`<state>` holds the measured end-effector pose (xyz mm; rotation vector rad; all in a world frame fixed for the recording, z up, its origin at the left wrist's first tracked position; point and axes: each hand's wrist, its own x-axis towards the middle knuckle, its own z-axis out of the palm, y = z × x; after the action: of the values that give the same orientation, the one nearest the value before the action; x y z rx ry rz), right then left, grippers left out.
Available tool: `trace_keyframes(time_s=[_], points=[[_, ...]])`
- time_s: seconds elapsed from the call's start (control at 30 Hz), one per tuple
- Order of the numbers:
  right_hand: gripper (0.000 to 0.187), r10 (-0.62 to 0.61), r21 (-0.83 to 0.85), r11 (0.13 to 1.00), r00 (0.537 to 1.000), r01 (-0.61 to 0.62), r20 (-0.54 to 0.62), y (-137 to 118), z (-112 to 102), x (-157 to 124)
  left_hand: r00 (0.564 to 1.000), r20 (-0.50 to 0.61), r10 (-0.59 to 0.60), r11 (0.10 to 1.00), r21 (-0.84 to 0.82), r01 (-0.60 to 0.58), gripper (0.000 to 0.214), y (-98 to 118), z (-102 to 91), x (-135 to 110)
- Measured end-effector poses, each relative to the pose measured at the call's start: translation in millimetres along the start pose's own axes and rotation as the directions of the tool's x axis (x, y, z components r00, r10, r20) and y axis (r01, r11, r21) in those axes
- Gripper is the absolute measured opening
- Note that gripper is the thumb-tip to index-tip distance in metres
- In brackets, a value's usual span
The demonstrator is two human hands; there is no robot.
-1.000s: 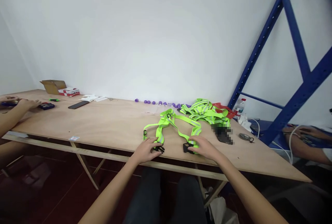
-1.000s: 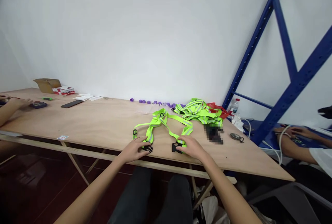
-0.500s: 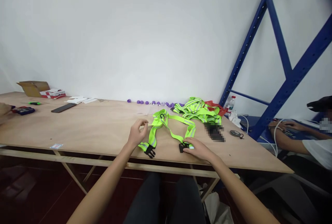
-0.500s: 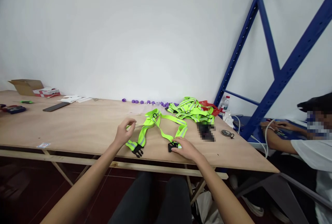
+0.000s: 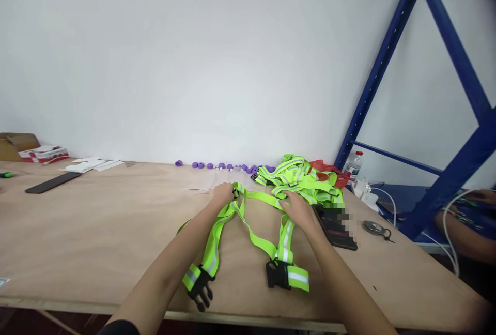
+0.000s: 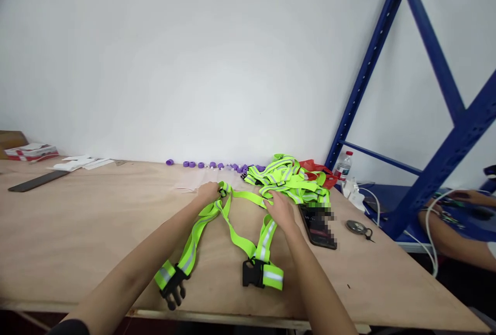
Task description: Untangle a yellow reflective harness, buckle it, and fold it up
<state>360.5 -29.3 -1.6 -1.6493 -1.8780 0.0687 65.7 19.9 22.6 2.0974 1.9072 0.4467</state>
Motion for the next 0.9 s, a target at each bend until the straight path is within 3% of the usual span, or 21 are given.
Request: trace_keyframes(time_s=[0.13,0.23,0.43,0.57,0.7,0.8,0.9], points=[[0.016,0.105,0.017,0.994,0.994,-0.106,0.032,-0.1,22.6,4.9,0.998,-0.067,-0.018,0.989,-0.150,0.008,0.030,-2.7,-5.0,5.8],[0.006,0.151,0.086,0.984,0.988,-0.153,0.031,-5.1,26.1,-1.6,0.989,-0.147,-0.031,0.942,-0.336,-0.020,0.029,-8.1,-18.5,2.8],[0.024,0.204,0.393,0.899,0.979,-0.193,0.014,-13.7,3.4,3.2,0.968,-0.245,-0.055,0.694,-0.707,-0.139,0.039,-13.2,-48.8,-8.7],[0.035,0.177,0.665,0.714,0.975,-0.219,0.131,-22.9,-29.5,13.3,0.962,-0.258,-0.085,0.496,-0.849,-0.184,0.043,-12.0,-75.2,-11.3],[0.055,0.053,0.817,0.502,0.953,-0.284,0.298,-40.3,-67.3,12.6,0.969,-0.230,-0.086,0.323,-0.927,-0.191,0.041,-12.4,-102.7,-16.4],[0.063,-0.035,0.875,0.363,0.934,-0.319,0.355,-58.5,-88.1,11.8,0.986,-0.152,-0.073,0.217,-0.967,-0.133,0.032,-15.8,-117.6,-28.4],[0.060,-0.063,0.918,0.238,0.938,-0.317,0.341,-80.1,-101.2,14.4,0.999,-0.033,-0.024,0.133,-0.991,-0.030,0.024,-20.9,-126.5,-46.2]])
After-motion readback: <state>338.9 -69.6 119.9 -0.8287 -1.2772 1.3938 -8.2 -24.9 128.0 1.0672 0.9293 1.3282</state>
